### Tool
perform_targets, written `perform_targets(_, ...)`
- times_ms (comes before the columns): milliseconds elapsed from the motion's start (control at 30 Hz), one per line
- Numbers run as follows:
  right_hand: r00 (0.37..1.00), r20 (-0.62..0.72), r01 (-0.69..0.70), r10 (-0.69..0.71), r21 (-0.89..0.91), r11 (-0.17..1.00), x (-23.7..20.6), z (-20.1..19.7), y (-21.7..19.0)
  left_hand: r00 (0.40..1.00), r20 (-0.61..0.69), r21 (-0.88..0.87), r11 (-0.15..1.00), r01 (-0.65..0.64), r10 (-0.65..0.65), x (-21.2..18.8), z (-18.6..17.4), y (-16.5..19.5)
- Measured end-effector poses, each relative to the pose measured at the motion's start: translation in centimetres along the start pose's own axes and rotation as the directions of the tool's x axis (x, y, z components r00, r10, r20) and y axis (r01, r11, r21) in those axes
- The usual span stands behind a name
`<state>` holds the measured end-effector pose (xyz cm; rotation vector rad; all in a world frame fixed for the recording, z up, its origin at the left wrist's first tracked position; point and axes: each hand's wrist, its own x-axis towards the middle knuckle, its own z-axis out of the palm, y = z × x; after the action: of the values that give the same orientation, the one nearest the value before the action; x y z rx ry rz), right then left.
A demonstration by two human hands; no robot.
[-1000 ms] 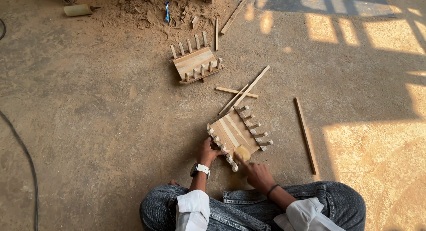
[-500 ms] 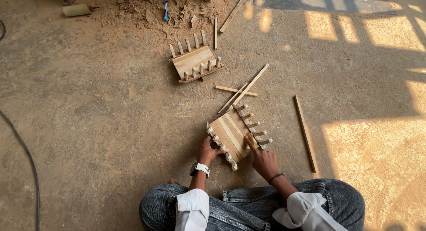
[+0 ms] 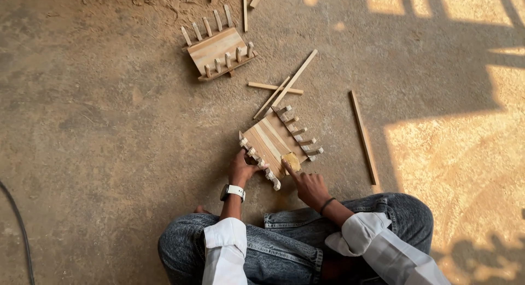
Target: The person sits on the workshop floor and sands the surface of a small wooden rack-like assembly with a sanding block, rubbing it back and forth. They fit and press wooden pegs into the assembly's edge holes, turn the piece over, and continue sanding the other side.
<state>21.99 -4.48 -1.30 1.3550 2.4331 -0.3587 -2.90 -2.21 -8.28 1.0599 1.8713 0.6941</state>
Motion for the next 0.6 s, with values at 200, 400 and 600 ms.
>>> perform_targets(200,0.968,-0.252,-0.021,-0.003,-0.092,0.996,1.5,0.9,1.3,0.961,-0.096,-0.145,0.952,-0.27,0.258,0.7,1.5,0.5)
perform_targets(400,0.984,-0.113,0.124,-0.136,-0.108,0.986,4.1,0.3,0.4,0.986,-0.099,0.024,0.991,-0.133,0.135,0.4,0.6,3.5)
perform_targets(600,0.891,-0.337,0.143,-0.303,-0.426,0.894,3.6,-0.4,-0.2,0.991,-0.049,0.111,0.987,-0.117,0.123,-0.1,0.0,3.7)
